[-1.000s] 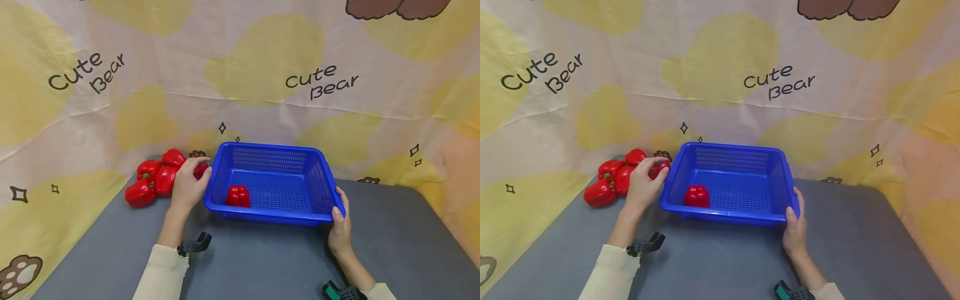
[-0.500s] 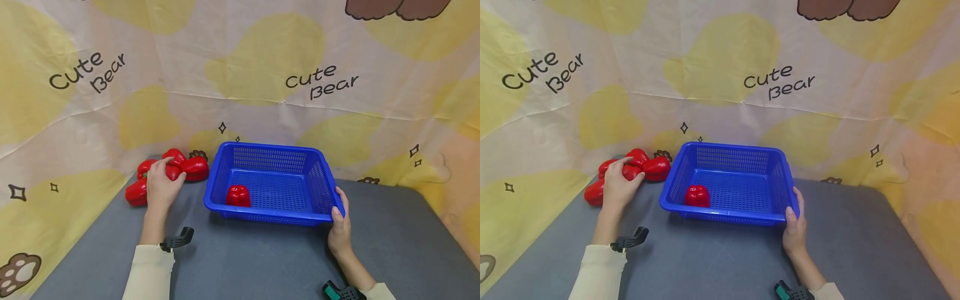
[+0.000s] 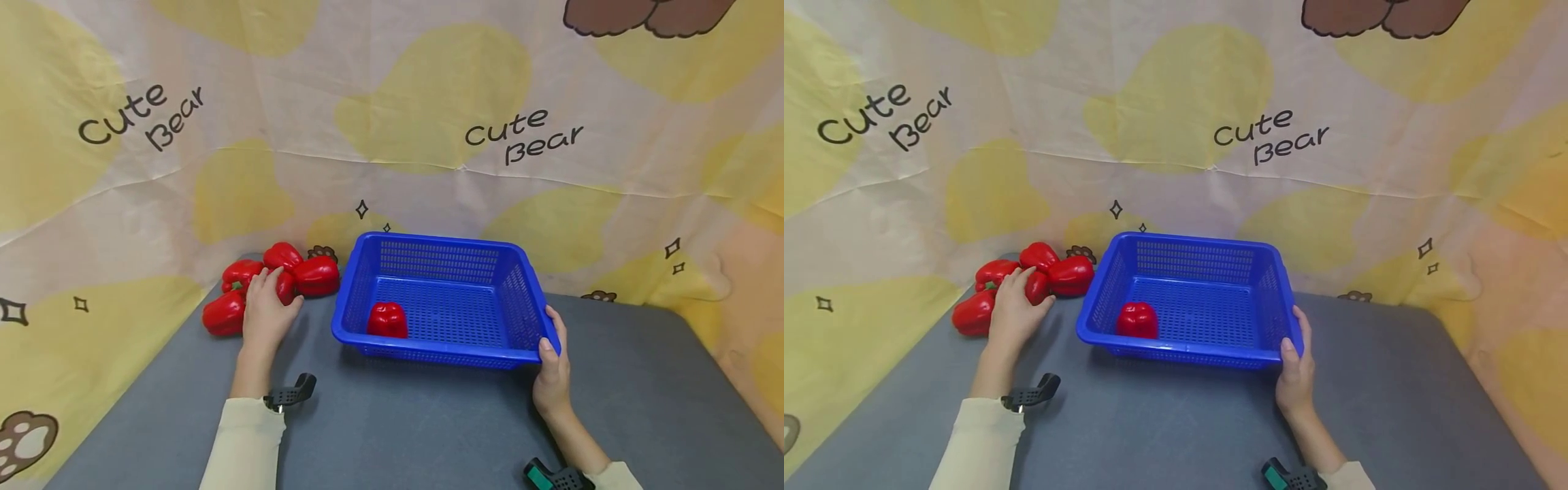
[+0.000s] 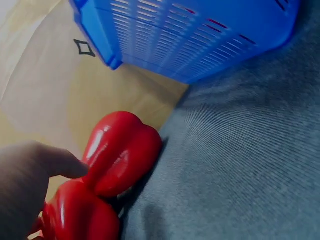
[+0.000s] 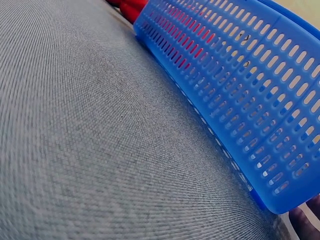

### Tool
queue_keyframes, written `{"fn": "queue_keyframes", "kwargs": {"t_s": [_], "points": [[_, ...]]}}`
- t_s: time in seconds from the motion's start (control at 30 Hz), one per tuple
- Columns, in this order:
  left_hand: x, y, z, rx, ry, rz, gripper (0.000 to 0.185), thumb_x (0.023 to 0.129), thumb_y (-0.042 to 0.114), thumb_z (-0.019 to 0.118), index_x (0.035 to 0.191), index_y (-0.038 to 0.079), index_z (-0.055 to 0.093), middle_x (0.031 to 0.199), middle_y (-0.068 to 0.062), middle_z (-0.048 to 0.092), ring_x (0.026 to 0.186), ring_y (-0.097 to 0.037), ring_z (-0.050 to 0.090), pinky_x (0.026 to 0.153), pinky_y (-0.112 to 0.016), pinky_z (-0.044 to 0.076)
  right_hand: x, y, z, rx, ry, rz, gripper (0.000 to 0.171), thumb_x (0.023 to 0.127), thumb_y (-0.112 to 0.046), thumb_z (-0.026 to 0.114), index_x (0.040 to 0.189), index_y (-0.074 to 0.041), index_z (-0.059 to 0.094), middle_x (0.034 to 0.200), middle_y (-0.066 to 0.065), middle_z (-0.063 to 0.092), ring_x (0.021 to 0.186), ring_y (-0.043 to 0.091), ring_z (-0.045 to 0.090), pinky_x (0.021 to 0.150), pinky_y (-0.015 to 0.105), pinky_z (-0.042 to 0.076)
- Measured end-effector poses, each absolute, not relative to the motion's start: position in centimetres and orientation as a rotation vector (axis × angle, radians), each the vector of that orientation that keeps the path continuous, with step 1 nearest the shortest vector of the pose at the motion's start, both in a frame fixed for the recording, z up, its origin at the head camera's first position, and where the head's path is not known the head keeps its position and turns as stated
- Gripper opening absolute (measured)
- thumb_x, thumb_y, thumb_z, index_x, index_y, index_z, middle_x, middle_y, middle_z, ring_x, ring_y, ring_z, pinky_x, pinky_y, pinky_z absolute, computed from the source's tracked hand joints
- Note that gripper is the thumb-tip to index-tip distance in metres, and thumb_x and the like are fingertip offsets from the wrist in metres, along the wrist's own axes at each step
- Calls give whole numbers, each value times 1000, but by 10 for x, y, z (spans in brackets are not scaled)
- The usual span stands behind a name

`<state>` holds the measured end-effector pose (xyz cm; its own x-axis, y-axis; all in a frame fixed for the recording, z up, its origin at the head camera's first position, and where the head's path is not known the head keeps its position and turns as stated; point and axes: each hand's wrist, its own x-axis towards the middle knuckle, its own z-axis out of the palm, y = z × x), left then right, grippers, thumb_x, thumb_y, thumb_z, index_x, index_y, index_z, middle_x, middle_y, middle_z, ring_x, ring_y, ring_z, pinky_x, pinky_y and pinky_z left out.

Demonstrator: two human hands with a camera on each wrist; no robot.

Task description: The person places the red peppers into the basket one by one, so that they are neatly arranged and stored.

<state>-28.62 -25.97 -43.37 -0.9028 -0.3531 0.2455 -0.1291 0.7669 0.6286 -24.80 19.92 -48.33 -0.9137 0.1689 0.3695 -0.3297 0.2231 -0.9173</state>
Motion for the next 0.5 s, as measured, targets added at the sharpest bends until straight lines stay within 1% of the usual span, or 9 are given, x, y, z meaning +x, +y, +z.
{"fn": "queue_keyframes", "kwargs": {"t_s": [0.17, 0.33, 0.5], "points": [[-285, -257, -437, 406, -2607, -775, 75, 80, 20, 76, 148, 5, 47, 155, -23, 37, 144, -46, 31, 111, -70, 37, -250, 198, -484, 158, -2109, 1715, 59, 101, -30, 30, 159, -28, 28, 161, 6, 33, 130, 5, 41, 99, 16, 37], [-286, -252, -436, 471, -2575, -748, 70, 80, 18, 77, 144, 4, 51, 150, -23, 40, 139, -46, 35, 107, -68, 40, -250, 198, -484, 145, -2124, 1708, 59, 101, -31, 30, 159, -29, 27, 162, 5, 32, 132, 5, 40, 102, 19, 38], [-287, -248, -436, 494, -2566, -659, 71, 80, 16, 78, 144, 4, 52, 143, -25, 43, 131, -47, 40, 103, -66, 43, -250, 199, -485, 139, -2122, 1710, 58, 101, -32, 30, 159, -29, 27, 162, 4, 31, 132, 5, 39, 103, 21, 38]]}}
